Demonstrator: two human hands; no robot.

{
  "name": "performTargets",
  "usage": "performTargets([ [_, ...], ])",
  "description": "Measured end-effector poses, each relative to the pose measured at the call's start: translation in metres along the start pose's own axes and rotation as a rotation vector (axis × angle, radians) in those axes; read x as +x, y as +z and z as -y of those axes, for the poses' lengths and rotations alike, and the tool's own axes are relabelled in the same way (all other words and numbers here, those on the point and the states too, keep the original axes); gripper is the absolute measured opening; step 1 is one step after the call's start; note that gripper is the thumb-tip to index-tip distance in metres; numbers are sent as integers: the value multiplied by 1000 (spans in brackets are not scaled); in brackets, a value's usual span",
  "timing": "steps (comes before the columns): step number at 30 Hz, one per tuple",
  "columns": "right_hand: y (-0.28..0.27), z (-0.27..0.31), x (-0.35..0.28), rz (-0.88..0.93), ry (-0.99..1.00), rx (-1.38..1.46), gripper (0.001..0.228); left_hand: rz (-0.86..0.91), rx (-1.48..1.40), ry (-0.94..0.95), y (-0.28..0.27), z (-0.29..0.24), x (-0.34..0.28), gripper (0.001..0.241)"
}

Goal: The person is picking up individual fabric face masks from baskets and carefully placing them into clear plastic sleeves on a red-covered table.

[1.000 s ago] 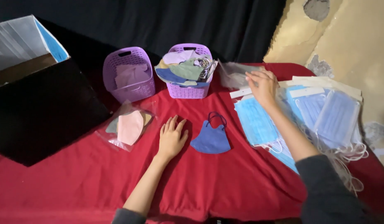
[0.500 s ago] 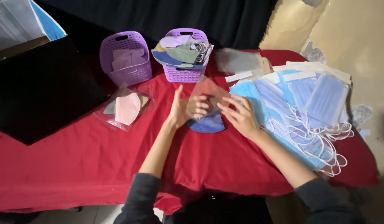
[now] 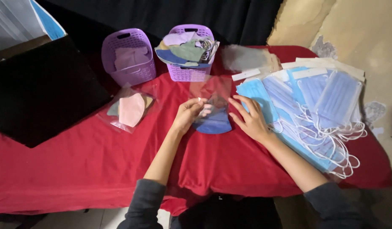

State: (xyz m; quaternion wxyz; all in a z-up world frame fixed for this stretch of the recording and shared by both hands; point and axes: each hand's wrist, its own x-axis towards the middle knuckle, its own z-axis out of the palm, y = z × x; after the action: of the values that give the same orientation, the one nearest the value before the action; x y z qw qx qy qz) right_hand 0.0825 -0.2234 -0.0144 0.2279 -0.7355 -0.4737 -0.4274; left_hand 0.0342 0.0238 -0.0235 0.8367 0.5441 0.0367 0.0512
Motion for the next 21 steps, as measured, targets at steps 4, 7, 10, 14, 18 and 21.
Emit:
performTargets([
  [4, -7, 4, 1, 23, 74, 71, 44, -152, -96, 56, -30, 22, 23, 16],
  [7, 0, -2, -4, 70, 83, 143, 34, -183, -198, 65, -38, 20, 29, 15],
  [10, -2, 6, -2, 137, 59, 214, 35, -209, -260, 68, -36, 15, 25, 12],
  [14, -13, 19, 5, 298, -28, 301, 61, -226, -294, 49, -22, -1, 12, 17],
  [18, -13, 19, 1, 375, -51, 312, 60, -233, -288, -23, -17, -7, 4, 17],
  [21, -5, 15, -4, 328, -43, 322, 51, -273, -302, -53, -22, -6, 9, 17],
])
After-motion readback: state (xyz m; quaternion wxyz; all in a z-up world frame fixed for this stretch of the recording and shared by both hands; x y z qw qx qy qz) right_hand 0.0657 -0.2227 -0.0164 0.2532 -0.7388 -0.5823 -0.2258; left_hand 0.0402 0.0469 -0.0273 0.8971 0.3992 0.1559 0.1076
